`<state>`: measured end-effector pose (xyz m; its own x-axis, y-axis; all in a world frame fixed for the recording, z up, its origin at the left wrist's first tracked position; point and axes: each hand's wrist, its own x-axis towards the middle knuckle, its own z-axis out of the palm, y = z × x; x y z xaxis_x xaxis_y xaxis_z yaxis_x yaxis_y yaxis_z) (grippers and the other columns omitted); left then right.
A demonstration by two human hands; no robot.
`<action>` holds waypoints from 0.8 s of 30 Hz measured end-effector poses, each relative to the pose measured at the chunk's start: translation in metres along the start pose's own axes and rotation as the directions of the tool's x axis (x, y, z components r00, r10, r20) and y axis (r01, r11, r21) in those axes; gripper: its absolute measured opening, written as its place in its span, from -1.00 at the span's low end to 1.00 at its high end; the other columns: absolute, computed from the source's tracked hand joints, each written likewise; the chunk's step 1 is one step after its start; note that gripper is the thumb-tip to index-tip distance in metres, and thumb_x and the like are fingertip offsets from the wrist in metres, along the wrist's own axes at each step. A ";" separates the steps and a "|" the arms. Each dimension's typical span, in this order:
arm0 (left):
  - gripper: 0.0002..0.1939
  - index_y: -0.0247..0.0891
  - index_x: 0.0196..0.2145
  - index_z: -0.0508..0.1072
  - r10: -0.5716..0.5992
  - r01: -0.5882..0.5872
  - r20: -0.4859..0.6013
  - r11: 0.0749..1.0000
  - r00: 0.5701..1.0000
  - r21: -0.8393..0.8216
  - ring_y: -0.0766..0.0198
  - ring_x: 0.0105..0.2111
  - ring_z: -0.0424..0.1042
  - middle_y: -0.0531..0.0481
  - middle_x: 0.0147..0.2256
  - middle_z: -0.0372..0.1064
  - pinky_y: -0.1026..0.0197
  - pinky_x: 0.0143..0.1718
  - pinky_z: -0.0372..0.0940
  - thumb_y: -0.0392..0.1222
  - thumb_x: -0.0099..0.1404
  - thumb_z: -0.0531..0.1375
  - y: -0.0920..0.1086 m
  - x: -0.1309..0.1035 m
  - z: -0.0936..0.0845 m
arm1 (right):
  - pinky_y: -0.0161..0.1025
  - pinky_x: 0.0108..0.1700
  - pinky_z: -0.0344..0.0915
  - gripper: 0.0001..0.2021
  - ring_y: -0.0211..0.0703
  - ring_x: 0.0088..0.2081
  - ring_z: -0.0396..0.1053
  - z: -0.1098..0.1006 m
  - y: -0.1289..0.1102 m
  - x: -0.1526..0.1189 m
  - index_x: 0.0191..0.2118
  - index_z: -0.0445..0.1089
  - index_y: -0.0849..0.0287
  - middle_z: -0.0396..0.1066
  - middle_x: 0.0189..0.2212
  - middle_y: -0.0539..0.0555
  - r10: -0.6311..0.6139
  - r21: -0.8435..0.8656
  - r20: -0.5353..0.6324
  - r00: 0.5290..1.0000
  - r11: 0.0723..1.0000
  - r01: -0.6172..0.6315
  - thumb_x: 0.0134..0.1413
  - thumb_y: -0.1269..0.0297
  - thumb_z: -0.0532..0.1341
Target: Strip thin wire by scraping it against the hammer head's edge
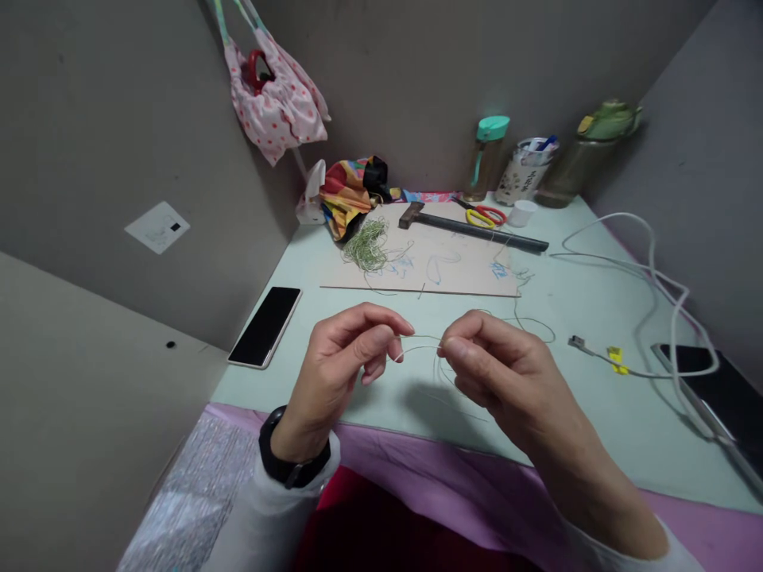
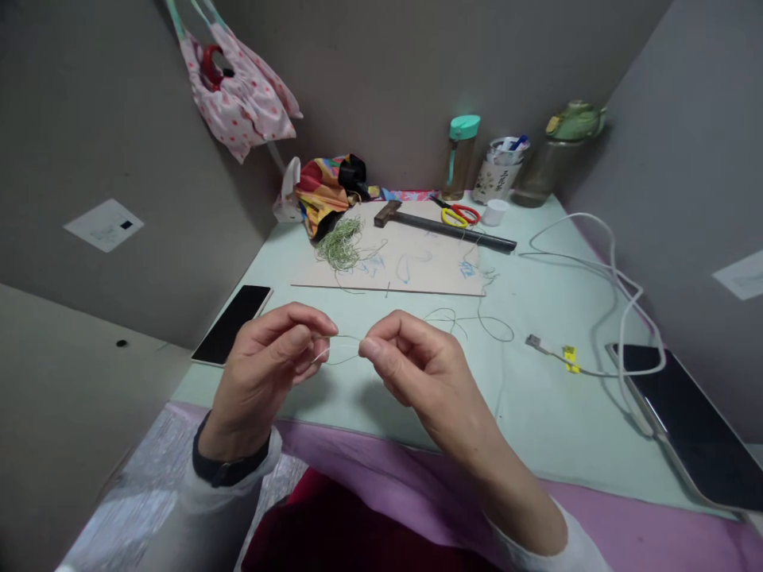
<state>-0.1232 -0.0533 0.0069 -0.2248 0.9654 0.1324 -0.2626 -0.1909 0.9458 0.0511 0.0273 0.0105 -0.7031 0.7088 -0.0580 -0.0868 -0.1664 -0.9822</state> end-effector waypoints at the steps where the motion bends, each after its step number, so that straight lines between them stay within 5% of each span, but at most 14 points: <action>1: -0.86 -0.22 -0.24 0.59 0.012 -0.012 -0.005 1.000 1.000 -0.010 0.51 -0.59 0.14 0.04 -0.48 0.39 0.41 -0.60 0.00 -0.14 0.35 0.25 -0.001 -0.001 0.001 | -0.39 -0.60 -0.18 -0.73 -0.45 -0.61 -0.13 0.001 -0.001 -0.001 -0.40 0.33 0.11 0.02 -0.61 -0.17 0.001 0.009 -0.002 1.000 1.000 -0.001 0.21 0.07 0.27; 13: -0.81 -0.27 -0.22 0.58 -0.089 0.090 0.048 0.996 0.995 -0.027 0.54 -0.62 0.09 -0.01 -0.45 0.45 0.41 -0.61 -0.03 -0.11 0.34 0.26 0.003 -0.003 0.003 | -0.36 -0.57 -0.11 -0.71 -0.42 -0.58 -0.06 -0.002 -0.004 -0.003 -0.39 0.36 0.12 0.07 -0.60 -0.14 -0.025 -0.109 -0.027 0.999 0.994 0.022 0.20 0.03 0.26; 24: -0.73 -0.35 -0.35 0.57 -0.166 0.164 -0.021 0.983 0.986 -0.078 0.51 -0.67 0.02 -0.06 -0.53 0.46 0.41 -0.69 -0.08 -0.05 0.31 0.26 0.003 -0.002 0.001 | -0.34 -0.55 -0.08 -0.74 -0.39 -0.57 -0.04 -0.004 -0.005 -0.003 -0.39 0.35 0.12 0.09 -0.59 -0.12 -0.038 -0.144 -0.065 0.997 0.989 0.029 0.20 0.05 0.27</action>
<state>-0.1226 -0.0560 0.0094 -0.1974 0.9798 -0.0325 -0.3687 -0.0435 0.9285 0.0562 0.0291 0.0151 -0.6520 0.7576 -0.0318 -0.0047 -0.0459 -0.9989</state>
